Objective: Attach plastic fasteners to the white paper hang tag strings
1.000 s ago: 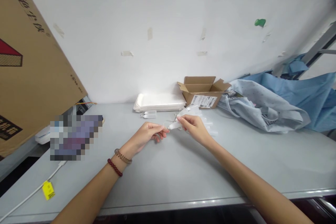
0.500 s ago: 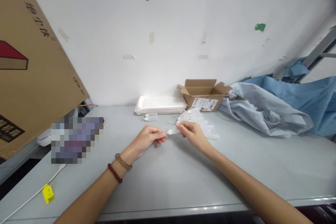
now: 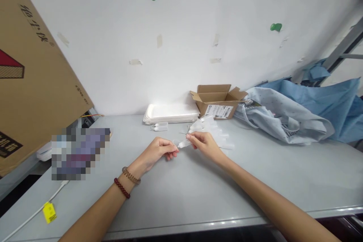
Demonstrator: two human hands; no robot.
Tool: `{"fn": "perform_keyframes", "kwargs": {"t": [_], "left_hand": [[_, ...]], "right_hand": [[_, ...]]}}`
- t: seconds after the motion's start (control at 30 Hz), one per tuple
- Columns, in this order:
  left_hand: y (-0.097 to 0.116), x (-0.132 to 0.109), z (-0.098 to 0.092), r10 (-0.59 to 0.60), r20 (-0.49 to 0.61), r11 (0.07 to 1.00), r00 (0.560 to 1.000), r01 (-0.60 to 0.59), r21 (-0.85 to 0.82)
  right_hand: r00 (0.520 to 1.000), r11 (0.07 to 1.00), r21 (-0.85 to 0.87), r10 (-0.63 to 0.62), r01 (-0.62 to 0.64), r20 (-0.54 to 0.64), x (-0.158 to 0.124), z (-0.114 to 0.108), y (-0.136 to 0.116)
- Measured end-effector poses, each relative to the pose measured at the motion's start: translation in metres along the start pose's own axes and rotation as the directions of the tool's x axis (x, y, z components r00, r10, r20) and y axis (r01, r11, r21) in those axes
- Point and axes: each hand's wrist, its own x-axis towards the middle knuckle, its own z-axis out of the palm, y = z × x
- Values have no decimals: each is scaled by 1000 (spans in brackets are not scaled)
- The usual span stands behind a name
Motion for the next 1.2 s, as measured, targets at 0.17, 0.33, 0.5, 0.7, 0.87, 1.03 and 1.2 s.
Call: {"fn": "perform_keyframes", "kwargs": {"t": [0.17,0.33,0.5,0.7,0.87,1.03,1.2], "left_hand": [[0,1,0,-2,9,1000,1000,2,14],[4,4,-9,38,-59,997,998,-33,76],[0,9,-40,100,-326,994,940,-80,74],[-14,16,-65,76,-558,997,827,-60,47],[-18,20,-64,58,-569,998,821,-45,37],[-16,19,-60,41,-585,999,810,-43,12],[-14,19,-57,26,-595,1000,804,-25,10]], "right_hand": [[999,1000,-22,-20,21,27,1,-3,-3],[991,978,-160,-133,133,7,4,-9,1],[915,821,-485,-392,301,-95,12,-20,18],[920,710,-666,-381,228,-90,17,-32,30],[945,686,-705,-319,180,-69,18,-32,34],[962,687,-709,-269,159,-45,16,-32,29],[975,669,-720,-218,187,51,11,-31,20]]}}
